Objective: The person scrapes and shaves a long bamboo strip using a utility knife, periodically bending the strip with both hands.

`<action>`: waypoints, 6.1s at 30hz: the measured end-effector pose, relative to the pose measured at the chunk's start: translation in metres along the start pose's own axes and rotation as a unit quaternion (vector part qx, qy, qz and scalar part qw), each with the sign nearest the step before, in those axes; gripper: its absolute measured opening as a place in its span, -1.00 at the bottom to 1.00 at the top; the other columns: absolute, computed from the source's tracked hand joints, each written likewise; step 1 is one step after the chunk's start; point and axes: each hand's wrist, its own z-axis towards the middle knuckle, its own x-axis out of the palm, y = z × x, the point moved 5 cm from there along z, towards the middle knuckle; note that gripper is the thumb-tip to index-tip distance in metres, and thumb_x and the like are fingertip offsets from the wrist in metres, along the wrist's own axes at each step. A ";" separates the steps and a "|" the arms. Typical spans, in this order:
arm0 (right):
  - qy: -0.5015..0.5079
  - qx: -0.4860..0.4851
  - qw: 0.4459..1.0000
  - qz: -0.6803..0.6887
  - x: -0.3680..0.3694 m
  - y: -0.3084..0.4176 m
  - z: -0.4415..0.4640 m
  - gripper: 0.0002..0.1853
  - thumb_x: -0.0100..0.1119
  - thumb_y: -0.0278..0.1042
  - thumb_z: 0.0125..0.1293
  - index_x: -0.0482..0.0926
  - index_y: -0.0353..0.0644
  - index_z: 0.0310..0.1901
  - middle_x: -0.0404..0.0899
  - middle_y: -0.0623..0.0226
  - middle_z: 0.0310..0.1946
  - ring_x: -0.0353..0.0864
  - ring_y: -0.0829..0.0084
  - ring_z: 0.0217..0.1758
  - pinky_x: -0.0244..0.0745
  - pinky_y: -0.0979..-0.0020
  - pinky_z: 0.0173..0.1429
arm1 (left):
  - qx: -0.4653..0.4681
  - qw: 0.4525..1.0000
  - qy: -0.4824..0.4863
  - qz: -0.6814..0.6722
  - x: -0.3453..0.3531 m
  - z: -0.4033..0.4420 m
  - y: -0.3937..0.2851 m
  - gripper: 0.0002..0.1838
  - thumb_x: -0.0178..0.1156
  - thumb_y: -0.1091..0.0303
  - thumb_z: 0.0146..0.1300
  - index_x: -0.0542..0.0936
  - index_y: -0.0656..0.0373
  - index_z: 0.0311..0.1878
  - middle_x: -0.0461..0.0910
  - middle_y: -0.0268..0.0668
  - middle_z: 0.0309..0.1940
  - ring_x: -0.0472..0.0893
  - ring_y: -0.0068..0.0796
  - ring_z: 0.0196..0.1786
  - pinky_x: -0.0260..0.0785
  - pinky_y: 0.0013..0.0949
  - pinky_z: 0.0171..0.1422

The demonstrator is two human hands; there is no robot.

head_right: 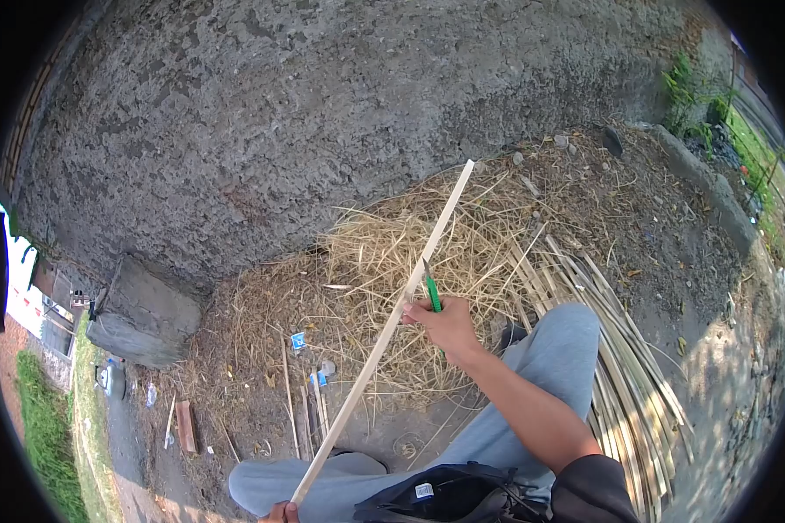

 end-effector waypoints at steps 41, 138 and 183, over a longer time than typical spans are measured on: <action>0.018 -0.034 0.978 0.206 0.004 0.027 -0.011 -0.74 0.41 -0.28 0.26 0.55 -0.24 -0.40 0.54 0.39 -0.63 0.23 0.70 -0.75 0.13 0.55 -0.65 | -0.088 0.952 0.142 -0.256 0.002 -0.020 0.054 -0.57 0.10 0.00 0.43 0.64 0.23 -0.25 0.47 -0.38 -0.64 0.39 -0.53 -0.60 0.27 -0.37 -0.48; -0.160 -0.107 0.940 0.281 -0.098 0.036 0.036 -0.77 0.03 -0.11 0.51 0.36 -0.01 -0.27 0.25 0.57 -0.51 0.18 0.67 -0.62 0.14 0.53 -0.53 | 0.114 0.961 -0.233 -0.100 0.041 0.269 -0.009 -0.70 0.46 0.43 -0.13 0.63 0.10 -0.26 0.60 -0.33 -0.28 0.47 -0.26 -0.01 0.06 -0.11 0.29; -0.186 -0.188 0.958 0.113 -0.079 0.070 0.025 -0.72 0.13 -0.13 0.47 0.51 -0.15 0.01 0.44 0.49 -0.41 0.23 0.73 -0.59 0.18 0.56 -0.55 | 0.020 0.945 0.141 -0.295 0.011 0.228 -0.018 -0.77 0.14 0.35 0.40 0.66 0.27 -0.33 0.50 -0.35 -0.68 0.45 -0.52 -0.62 0.23 -0.39 -0.49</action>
